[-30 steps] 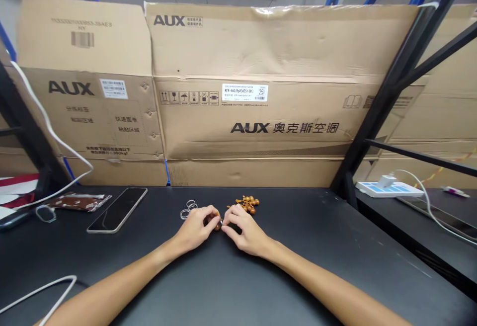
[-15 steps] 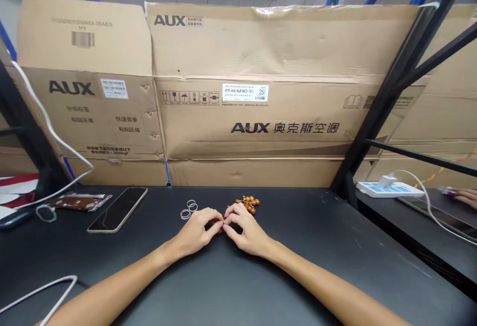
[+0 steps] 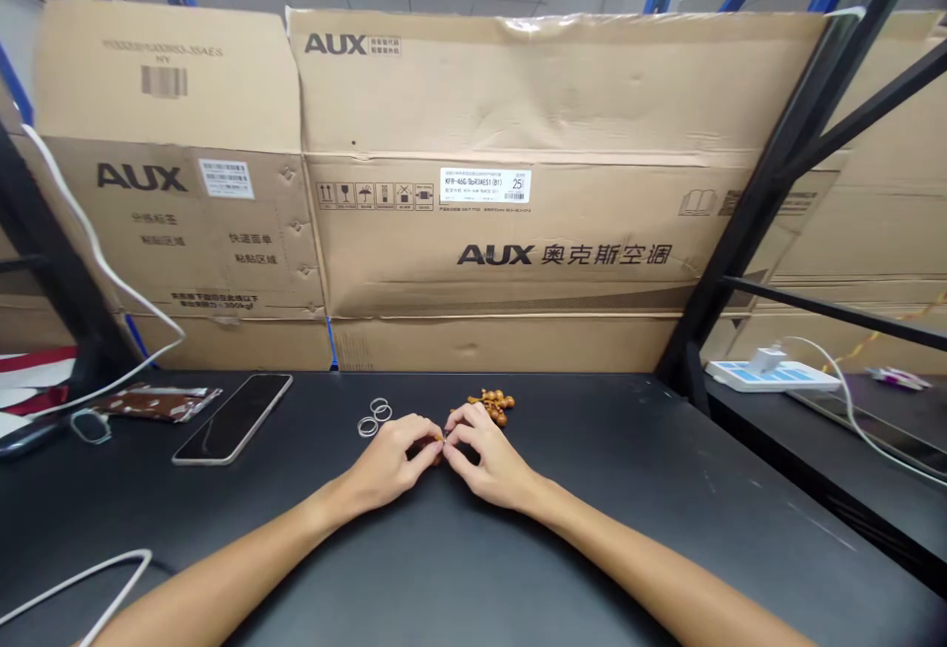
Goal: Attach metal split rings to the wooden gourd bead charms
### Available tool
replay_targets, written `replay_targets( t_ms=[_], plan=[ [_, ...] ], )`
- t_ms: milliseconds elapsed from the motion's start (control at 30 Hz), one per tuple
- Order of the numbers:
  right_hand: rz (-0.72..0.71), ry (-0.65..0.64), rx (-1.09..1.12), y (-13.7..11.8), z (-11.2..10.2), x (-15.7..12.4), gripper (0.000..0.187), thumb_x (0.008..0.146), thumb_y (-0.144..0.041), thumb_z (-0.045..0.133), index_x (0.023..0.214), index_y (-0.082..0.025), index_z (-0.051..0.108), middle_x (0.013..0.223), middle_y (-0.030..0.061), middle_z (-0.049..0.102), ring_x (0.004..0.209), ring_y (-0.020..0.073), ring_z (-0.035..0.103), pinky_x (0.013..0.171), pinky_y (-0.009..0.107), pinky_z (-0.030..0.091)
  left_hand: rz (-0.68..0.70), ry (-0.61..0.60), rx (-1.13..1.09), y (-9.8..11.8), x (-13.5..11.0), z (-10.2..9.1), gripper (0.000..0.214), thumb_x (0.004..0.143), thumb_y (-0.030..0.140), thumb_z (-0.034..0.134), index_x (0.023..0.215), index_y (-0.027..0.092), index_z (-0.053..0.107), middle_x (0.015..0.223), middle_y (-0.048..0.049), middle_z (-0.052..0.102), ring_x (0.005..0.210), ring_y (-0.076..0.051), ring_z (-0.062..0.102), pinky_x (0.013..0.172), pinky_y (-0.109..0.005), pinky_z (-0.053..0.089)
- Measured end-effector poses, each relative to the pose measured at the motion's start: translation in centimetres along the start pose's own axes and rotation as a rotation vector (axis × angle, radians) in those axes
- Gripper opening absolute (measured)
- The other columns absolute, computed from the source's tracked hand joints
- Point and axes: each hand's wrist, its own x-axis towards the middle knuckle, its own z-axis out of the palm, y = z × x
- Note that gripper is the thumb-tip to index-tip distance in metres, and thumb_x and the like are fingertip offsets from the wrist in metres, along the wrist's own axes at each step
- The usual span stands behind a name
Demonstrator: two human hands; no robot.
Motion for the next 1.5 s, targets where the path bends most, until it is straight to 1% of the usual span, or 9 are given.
replay_targets(
  t_ms=[100, 333, 500, 700, 800, 933, 1033, 1267, 1500],
  plan=[
    [-0.013, -0.003, 0.007, 0.0, -0.1, 0.0, 0.010, 0.088, -0.016, 0.053, 0.079, -0.020, 0.057, 0.096, 0.0048, 0.053, 0.092, 0.0182, 0.048, 0.089, 0.038, 0.041, -0.016, 0.004, 0.009, 0.0, 0.1, 0.0, 0.020, 0.092, 0.027, 0.047, 0.083, 0.019, 0.063, 0.077, -0.0015, 0.065, 0.074, -0.015, 0.058, 0.072, -0.026, 0.043],
    [-0.015, -0.028, -0.018, 0.0, -0.3, -0.1, 0.007, 0.088, -0.019, 0.054, 0.084, -0.021, 0.059, 0.100, 0.0059, 0.051, 0.094, 0.0195, 0.049, 0.091, 0.040, 0.041, -0.258, 0.092, -0.048, -0.4, 0.6, -0.2, 0.018, 0.088, 0.028, 0.048, 0.080, 0.019, 0.061, 0.067, 0.0007, 0.068, 0.060, -0.014, 0.060, 0.061, -0.023, 0.045],
    [0.067, 0.061, -0.047, 0.7, 0.3, 0.0, 0.010, 0.090, -0.020, 0.052, 0.085, -0.021, 0.061, 0.092, 0.0052, 0.053, 0.090, 0.0191, 0.051, 0.086, 0.036, 0.044, -0.240, 0.074, -0.097, -0.1, 0.6, -0.1, 0.017, 0.087, 0.028, 0.051, 0.078, 0.018, 0.062, 0.066, 0.0009, 0.069, 0.057, -0.013, 0.060, 0.058, -0.022, 0.044],
    [0.115, 0.029, -0.005, 1.3, 0.6, 0.1, 0.017, 0.094, -0.022, 0.047, 0.092, -0.020, 0.064, 0.083, 0.0035, 0.056, 0.077, 0.0162, 0.056, 0.074, 0.030, 0.047, -0.263, 0.107, -0.146, 0.2, 0.5, -0.3, 0.021, 0.086, 0.034, 0.054, 0.077, 0.018, 0.063, 0.065, 0.0007, 0.069, 0.056, -0.013, 0.058, 0.055, -0.022, 0.042],
    [0.119, 0.059, 0.017, 1.0, 0.4, 0.1, 0.018, 0.094, -0.022, 0.045, 0.094, -0.020, 0.063, 0.083, 0.0036, 0.060, 0.076, 0.0158, 0.057, 0.072, 0.029, 0.046, -0.276, 0.123, -0.237, 0.1, 0.5, -0.4, 0.023, 0.087, 0.036, 0.054, 0.078, 0.017, 0.064, 0.066, -0.0001, 0.069, 0.059, -0.013, 0.059, 0.056, -0.022, 0.044],
    [0.128, 0.055, 0.032, 0.3, 0.3, 0.0, 0.013, 0.090, -0.030, 0.054, 0.095, -0.020, 0.062, 0.081, 0.0027, 0.060, 0.073, 0.0152, 0.057, 0.069, 0.027, 0.046, -0.286, 0.098, -0.342, 0.0, 0.5, -0.3, 0.023, 0.086, 0.038, 0.056, 0.078, 0.017, 0.062, 0.067, 0.0003, 0.067, 0.059, -0.013, 0.060, 0.057, -0.022, 0.047],
    [0.124, 0.036, 0.041, 0.2, 0.4, -0.1, 0.020, 0.085, -0.033, 0.062, 0.099, -0.019, 0.061, 0.081, 0.0023, 0.062, 0.072, 0.0150, 0.057, 0.066, 0.027, 0.046, -0.289, 0.095, -0.314, 0.0, 0.5, -0.3, 0.025, 0.086, 0.038, 0.057, 0.074, 0.017, 0.061, 0.061, 0.0019, 0.064, 0.054, -0.012, 0.059, 0.055, -0.021, 0.047],
    [0.110, 0.013, 0.103, 0.3, 0.6, -0.2, 0.020, 0.084, -0.029, 0.061, 0.102, -0.019, 0.059, 0.083, 0.0026, 0.065, 0.073, 0.0144, 0.059, 0.066, 0.026, 0.047, -0.296, 0.079, -0.386, -0.2, 0.5, -0.1, 0.024, 0.086, 0.037, 0.057, 0.074, 0.016, 0.062, 0.061, 0.0006, 0.067, 0.055, -0.013, 0.064, 0.057, -0.022, 0.051],
    [0.120, 0.054, 0.067, 0.1, 0.5, -0.2, 0.013, 0.081, -0.030, 0.062, 0.082, -0.019, 0.054, 0.072, -0.0001, 0.060, 0.062, 0.0121, 0.053, 0.060, 0.024, 0.044, -0.287, 0.087, -0.415, -0.4, 0.4, 0.0, 0.024, 0.087, 0.036, 0.055, 0.074, 0.017, 0.061, 0.062, 0.0005, 0.068, 0.057, -0.014, 0.065, 0.058, -0.023, 0.053]
  ],
)
